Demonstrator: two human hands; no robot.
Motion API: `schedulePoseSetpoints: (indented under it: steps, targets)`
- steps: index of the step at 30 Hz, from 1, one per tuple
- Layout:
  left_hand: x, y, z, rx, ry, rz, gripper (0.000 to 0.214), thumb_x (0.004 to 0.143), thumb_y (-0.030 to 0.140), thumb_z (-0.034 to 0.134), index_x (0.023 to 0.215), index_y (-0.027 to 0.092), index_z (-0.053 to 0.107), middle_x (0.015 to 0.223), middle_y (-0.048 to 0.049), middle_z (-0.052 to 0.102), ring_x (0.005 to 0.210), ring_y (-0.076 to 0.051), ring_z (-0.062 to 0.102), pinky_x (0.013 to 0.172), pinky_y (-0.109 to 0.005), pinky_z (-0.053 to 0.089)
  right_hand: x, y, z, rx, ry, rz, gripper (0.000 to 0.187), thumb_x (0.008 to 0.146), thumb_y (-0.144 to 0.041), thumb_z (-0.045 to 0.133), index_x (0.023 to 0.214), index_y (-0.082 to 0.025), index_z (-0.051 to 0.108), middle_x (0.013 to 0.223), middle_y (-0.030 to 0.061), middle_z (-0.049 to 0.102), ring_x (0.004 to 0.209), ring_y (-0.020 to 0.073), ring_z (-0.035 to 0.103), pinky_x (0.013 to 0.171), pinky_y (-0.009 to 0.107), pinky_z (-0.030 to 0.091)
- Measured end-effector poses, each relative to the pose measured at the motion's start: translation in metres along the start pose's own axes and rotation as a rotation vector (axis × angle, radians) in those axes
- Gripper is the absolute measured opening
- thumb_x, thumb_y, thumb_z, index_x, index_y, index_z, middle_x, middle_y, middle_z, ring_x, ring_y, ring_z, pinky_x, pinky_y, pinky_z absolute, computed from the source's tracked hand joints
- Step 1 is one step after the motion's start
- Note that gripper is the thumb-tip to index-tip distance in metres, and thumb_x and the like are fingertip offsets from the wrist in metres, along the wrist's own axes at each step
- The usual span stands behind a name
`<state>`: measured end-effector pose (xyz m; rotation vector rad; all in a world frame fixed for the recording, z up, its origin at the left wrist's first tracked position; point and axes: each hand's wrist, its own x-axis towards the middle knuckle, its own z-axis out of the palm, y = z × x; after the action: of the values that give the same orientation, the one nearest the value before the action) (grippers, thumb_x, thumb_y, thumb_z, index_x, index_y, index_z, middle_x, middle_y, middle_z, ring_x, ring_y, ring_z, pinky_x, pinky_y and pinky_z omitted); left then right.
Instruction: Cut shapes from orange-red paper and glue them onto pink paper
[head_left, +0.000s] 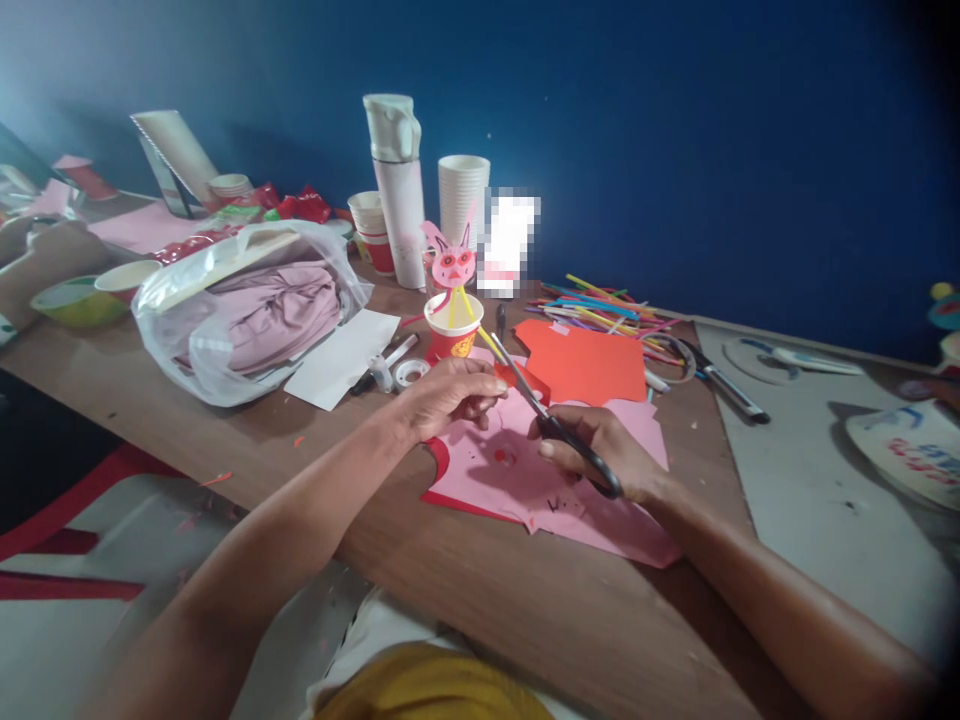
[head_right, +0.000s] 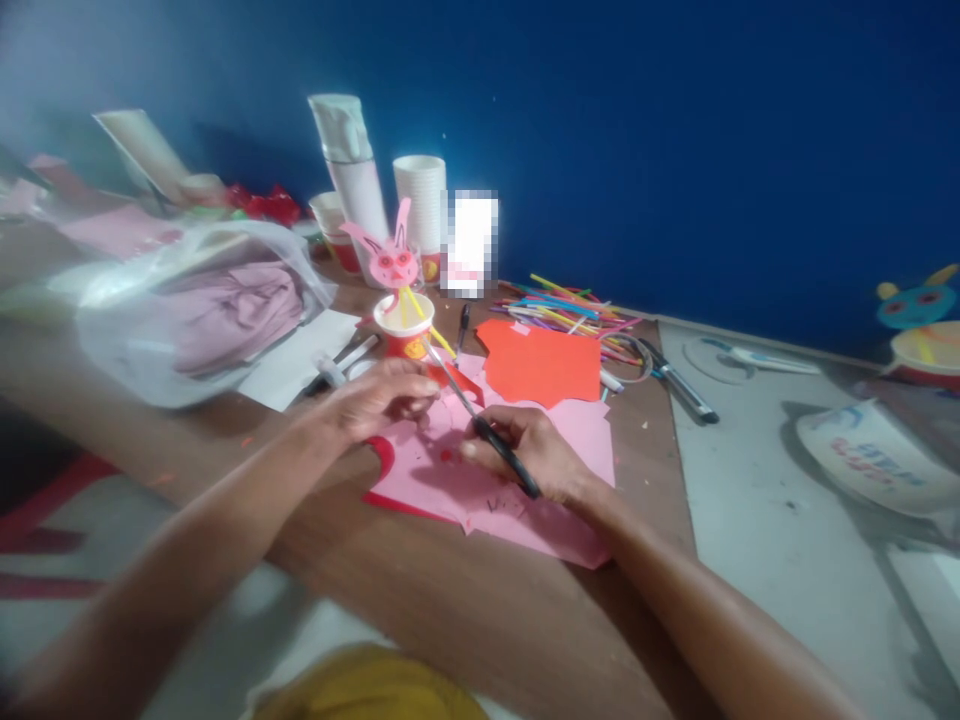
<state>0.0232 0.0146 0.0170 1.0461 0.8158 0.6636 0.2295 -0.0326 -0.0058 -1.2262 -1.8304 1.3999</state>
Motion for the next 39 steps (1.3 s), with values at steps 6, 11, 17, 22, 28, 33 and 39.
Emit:
schedulePoseSetpoints:
  steps: [6, 11, 17, 22, 28, 33, 39]
  targets:
    - [0.002, -0.006, 0.008, -0.023, 0.02, 0.088, 0.021, 0.07, 0.028, 0.064, 0.062, 0.014, 0.051, 0.054, 0.0046, 0.048, 0.047, -0.006, 0.046, 0.048, -0.021, 0.043, 0.001, -0.006, 0.008, 0.08, 0.11, -0.003, 0.031, 0.07, -0.042, 0.068, 0.079, -0.014, 0.057, 0.053, -0.0048, 0.047, 0.044, 0.0083, 0.044, 0.043, 0.021, 0.036]
    - [0.003, -0.01, 0.011, -0.066, 0.109, 0.129, 0.021, 0.068, 0.024, 0.067, 0.06, 0.014, 0.05, 0.052, 0.0055, 0.047, 0.045, -0.005, 0.043, 0.049, -0.021, 0.045, 0.001, -0.007, 0.011, 0.105, 0.089, 0.014, 0.033, 0.068, -0.043, 0.07, 0.078, -0.014, 0.058, 0.054, -0.0049, 0.047, 0.045, 0.0079, 0.044, 0.042, 0.02, 0.034]
    - [0.001, -0.004, 0.005, 0.024, 0.127, 0.087, 0.015, 0.067, 0.017, 0.062, 0.057, 0.013, 0.052, 0.047, 0.0056, 0.045, 0.043, -0.004, 0.043, 0.047, -0.019, 0.042, 0.001, -0.003, 0.01, 0.083, 0.034, 0.007, 0.033, 0.071, -0.045, 0.065, 0.082, -0.015, 0.059, 0.058, -0.003, 0.052, 0.047, 0.0084, 0.045, 0.043, 0.02, 0.034]
    - [0.0, -0.001, 0.002, 0.022, 0.099, 0.03, 0.014, 0.068, 0.013, 0.06, 0.056, 0.013, 0.052, 0.044, 0.0071, 0.041, 0.039, -0.003, 0.036, 0.049, -0.021, 0.043, 0.001, -0.002, 0.009, 0.04, 0.005, 0.003, 0.031, 0.072, -0.045, 0.064, 0.079, -0.015, 0.059, 0.06, -0.0031, 0.05, 0.049, 0.0086, 0.044, 0.043, 0.02, 0.034]
    - [0.001, 0.0, -0.001, 0.004, 0.069, -0.008, 0.009, 0.067, 0.012, 0.06, 0.06, 0.013, 0.055, 0.042, 0.0077, 0.039, 0.038, -0.003, 0.032, 0.049, -0.021, 0.042, 0.0, 0.0, 0.007, 0.028, -0.022, -0.01, 0.029, 0.074, -0.044, 0.063, 0.077, -0.015, 0.057, 0.059, -0.0038, 0.046, 0.048, 0.0085, 0.043, 0.043, 0.02, 0.032]
    - [0.0, 0.001, -0.001, 0.002, 0.049, -0.019, 0.01, 0.067, 0.012, 0.06, 0.059, 0.012, 0.055, 0.04, 0.0077, 0.038, 0.038, -0.003, 0.031, 0.05, -0.022, 0.041, 0.0, 0.002, 0.005, 0.031, -0.036, -0.008, 0.027, 0.072, -0.04, 0.066, 0.077, -0.015, 0.057, 0.058, -0.0045, 0.045, 0.047, 0.0079, 0.042, 0.043, 0.02, 0.031]
    - [0.001, 0.0, -0.003, 0.001, 0.021, -0.02, 0.014, 0.068, 0.012, 0.06, 0.055, 0.012, 0.053, 0.04, 0.0076, 0.037, 0.038, -0.003, 0.031, 0.05, -0.022, 0.042, 0.0, 0.0, 0.004, 0.015, -0.04, 0.01, 0.029, 0.072, -0.042, 0.066, 0.077, -0.015, 0.057, 0.054, -0.005, 0.044, 0.044, 0.008, 0.043, 0.041, 0.02, 0.03]
